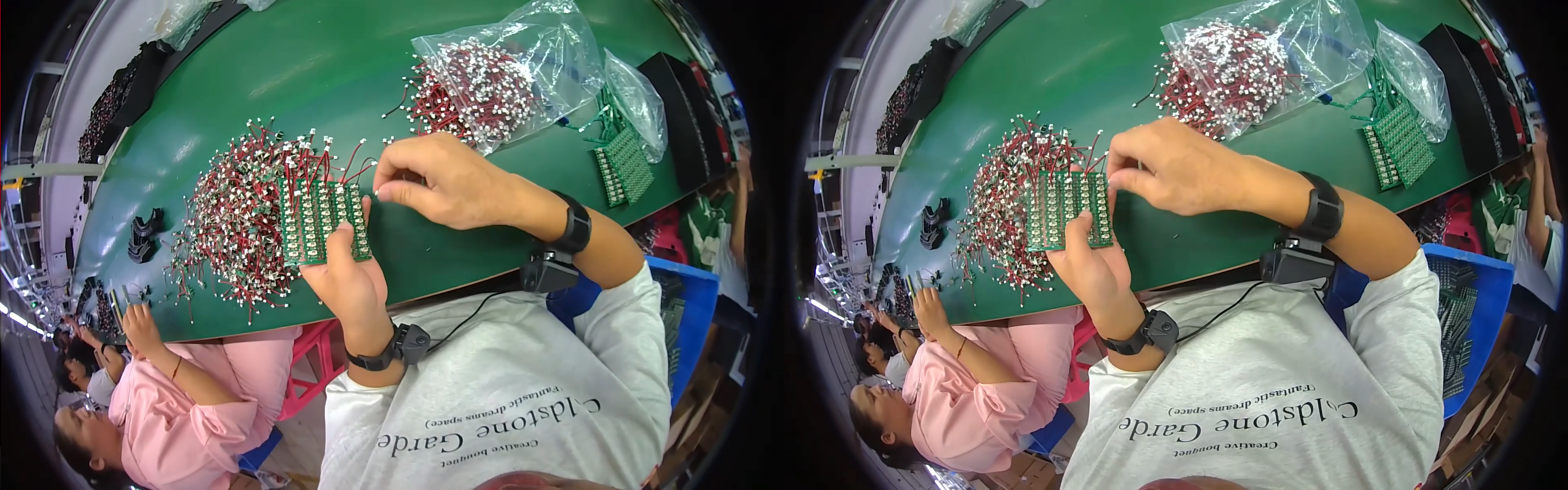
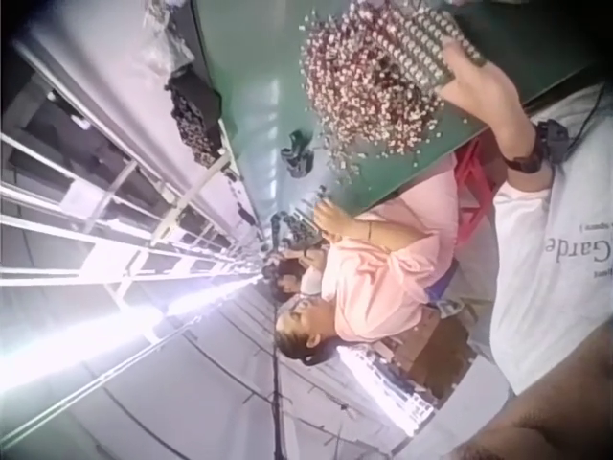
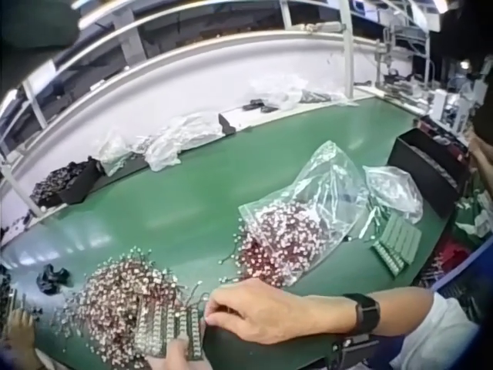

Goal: The person picks up a circuit board and inserts small white connectors with red wires into it one at a time. After filling the board, they place it into a blue bin and repeat the process with a new board.

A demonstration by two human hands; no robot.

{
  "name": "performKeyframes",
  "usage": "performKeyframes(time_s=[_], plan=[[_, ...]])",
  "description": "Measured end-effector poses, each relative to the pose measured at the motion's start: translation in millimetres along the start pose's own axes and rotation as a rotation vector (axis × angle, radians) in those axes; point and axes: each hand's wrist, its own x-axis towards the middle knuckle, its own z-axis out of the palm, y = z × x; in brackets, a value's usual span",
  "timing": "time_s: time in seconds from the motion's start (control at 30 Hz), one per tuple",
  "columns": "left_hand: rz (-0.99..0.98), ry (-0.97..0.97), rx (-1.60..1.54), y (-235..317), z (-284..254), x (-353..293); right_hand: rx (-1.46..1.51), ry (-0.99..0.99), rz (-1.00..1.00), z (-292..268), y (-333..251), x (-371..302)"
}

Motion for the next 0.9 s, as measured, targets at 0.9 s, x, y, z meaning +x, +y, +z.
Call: performKeyframes(time_s=[0.9], plan=[[0.143,-0.05,0.188,-20,3,-17,-0.283,0.176,-0.097,22,15,-9]])
